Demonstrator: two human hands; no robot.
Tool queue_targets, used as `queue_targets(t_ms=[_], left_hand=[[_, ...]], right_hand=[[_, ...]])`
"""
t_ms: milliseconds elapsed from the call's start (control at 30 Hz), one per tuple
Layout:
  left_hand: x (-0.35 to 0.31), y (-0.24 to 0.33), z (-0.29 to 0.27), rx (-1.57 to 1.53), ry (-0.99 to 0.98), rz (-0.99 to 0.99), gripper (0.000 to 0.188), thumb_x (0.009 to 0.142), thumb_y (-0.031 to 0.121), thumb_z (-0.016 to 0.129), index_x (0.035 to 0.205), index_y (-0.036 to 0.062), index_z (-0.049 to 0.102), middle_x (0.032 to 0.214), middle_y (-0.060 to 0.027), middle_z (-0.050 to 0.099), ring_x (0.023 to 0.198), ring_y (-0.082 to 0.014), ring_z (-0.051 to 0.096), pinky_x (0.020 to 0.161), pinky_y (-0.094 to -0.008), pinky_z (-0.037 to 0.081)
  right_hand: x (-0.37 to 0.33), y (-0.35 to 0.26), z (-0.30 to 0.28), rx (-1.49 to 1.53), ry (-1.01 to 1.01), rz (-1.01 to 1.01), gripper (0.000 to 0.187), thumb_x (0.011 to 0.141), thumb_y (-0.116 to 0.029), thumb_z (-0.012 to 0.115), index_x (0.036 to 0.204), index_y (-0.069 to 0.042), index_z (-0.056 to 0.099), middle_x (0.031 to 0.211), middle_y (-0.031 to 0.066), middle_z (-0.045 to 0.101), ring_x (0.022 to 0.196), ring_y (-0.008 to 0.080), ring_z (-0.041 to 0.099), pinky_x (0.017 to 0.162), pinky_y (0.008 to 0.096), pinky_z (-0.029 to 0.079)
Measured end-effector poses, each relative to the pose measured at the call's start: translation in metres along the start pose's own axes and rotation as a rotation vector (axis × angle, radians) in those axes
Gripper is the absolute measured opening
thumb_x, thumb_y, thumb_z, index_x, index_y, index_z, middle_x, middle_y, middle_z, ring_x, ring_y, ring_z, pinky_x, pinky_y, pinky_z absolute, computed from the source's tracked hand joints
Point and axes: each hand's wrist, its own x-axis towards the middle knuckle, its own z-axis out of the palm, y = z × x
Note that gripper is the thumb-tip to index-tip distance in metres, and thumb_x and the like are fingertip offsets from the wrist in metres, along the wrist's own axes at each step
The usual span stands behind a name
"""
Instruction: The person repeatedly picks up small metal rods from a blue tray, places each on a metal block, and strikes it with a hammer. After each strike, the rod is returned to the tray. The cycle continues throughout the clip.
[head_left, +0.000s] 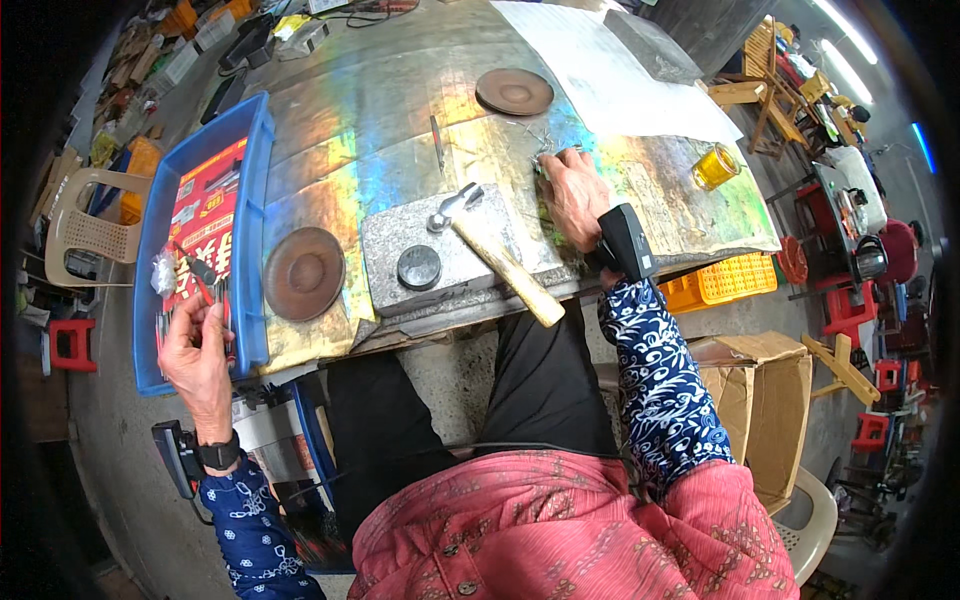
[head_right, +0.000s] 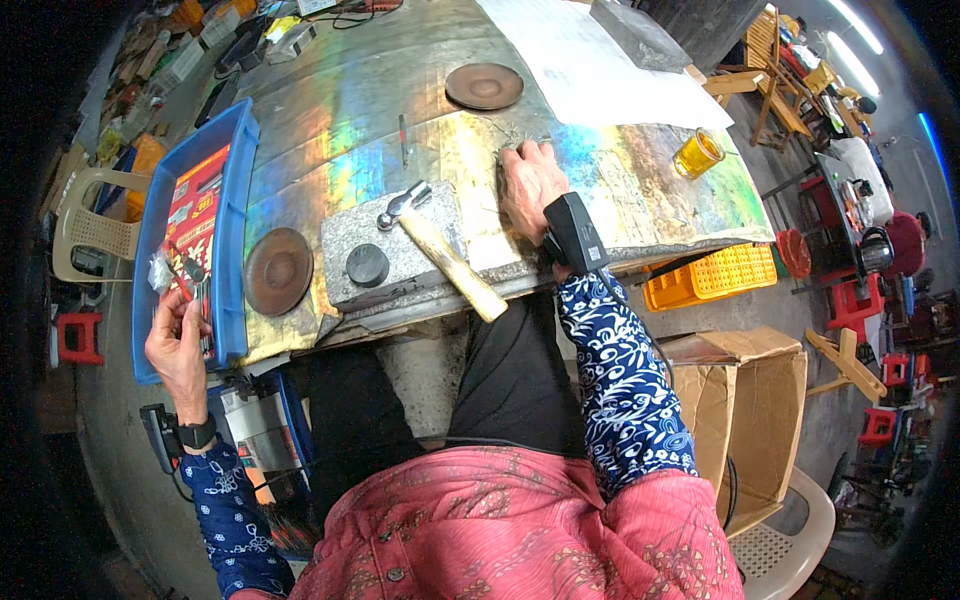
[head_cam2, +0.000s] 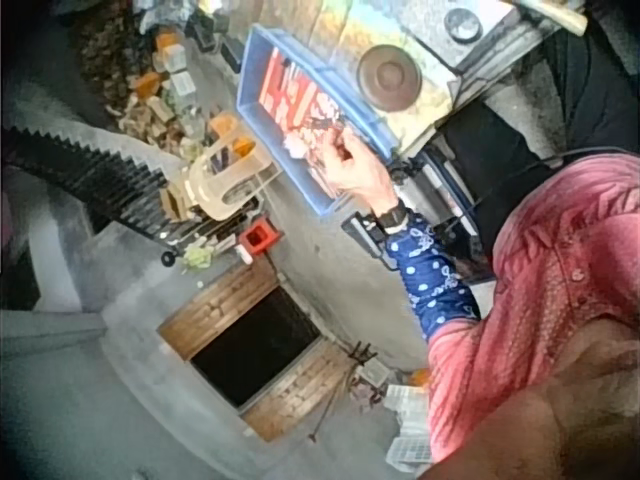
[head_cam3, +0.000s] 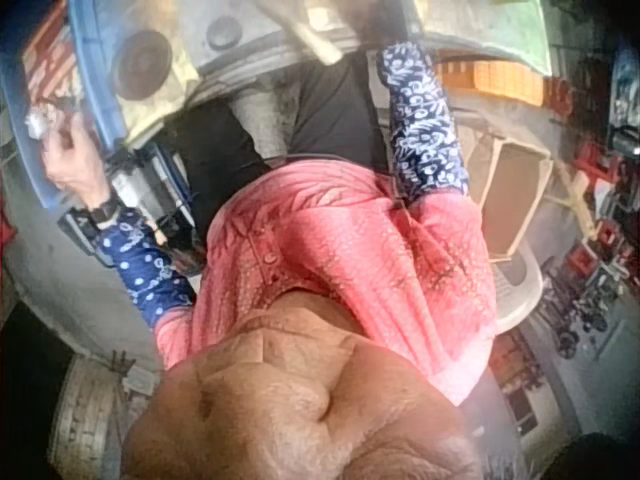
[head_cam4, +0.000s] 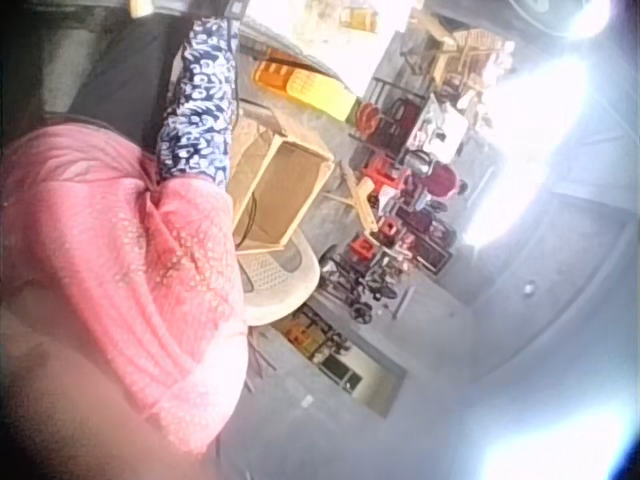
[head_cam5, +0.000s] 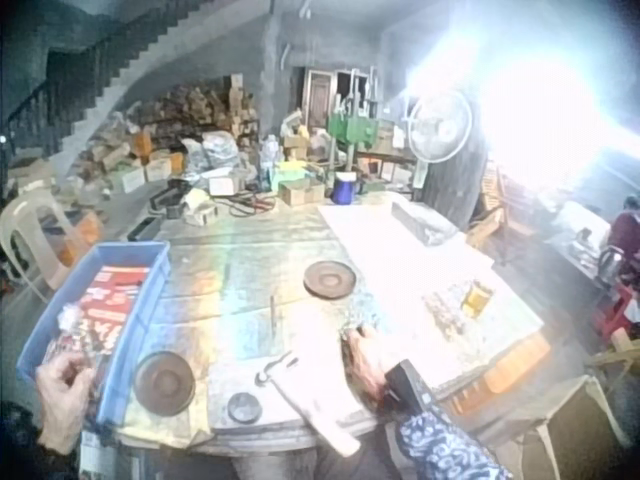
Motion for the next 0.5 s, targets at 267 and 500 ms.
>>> queue_targets(t_ms=[267,500], left_hand=[[-0.016,0.032,0.033,-0.102,-0.112,-0.010,0.018,0.089,0.000,0.063,0.107,-0.0034,0.064,0.078,-0.0001,0.059,0.065,-0.0050,0.054,0.058,-0.0193,0.045],[-0.022,0.048,0.054,-0.260,-0.164,-0.081,0.018,0.089,0.000,0.064,0.106,-0.0033,0.064,0.079,-0.0007,0.061,0.064,-0.0047,0.055,0.058,-0.0190,0.047]], right_hand=[[0.018,0.008,0.030,-0.041,0.116,0.085,0.013,0.078,-0.013,0.065,0.087,-0.003,0.062,0.088,0.0147,0.060,0.091,0.0346,0.057,0.080,0.0433,0.048],[0.023,0.020,0.046,-0.033,0.337,-0.135,0.009,0.083,-0.010,0.055,0.076,-0.007,0.051,0.069,0.0116,0.050,0.070,0.0298,0.054,0.066,0.0381,0.043]])
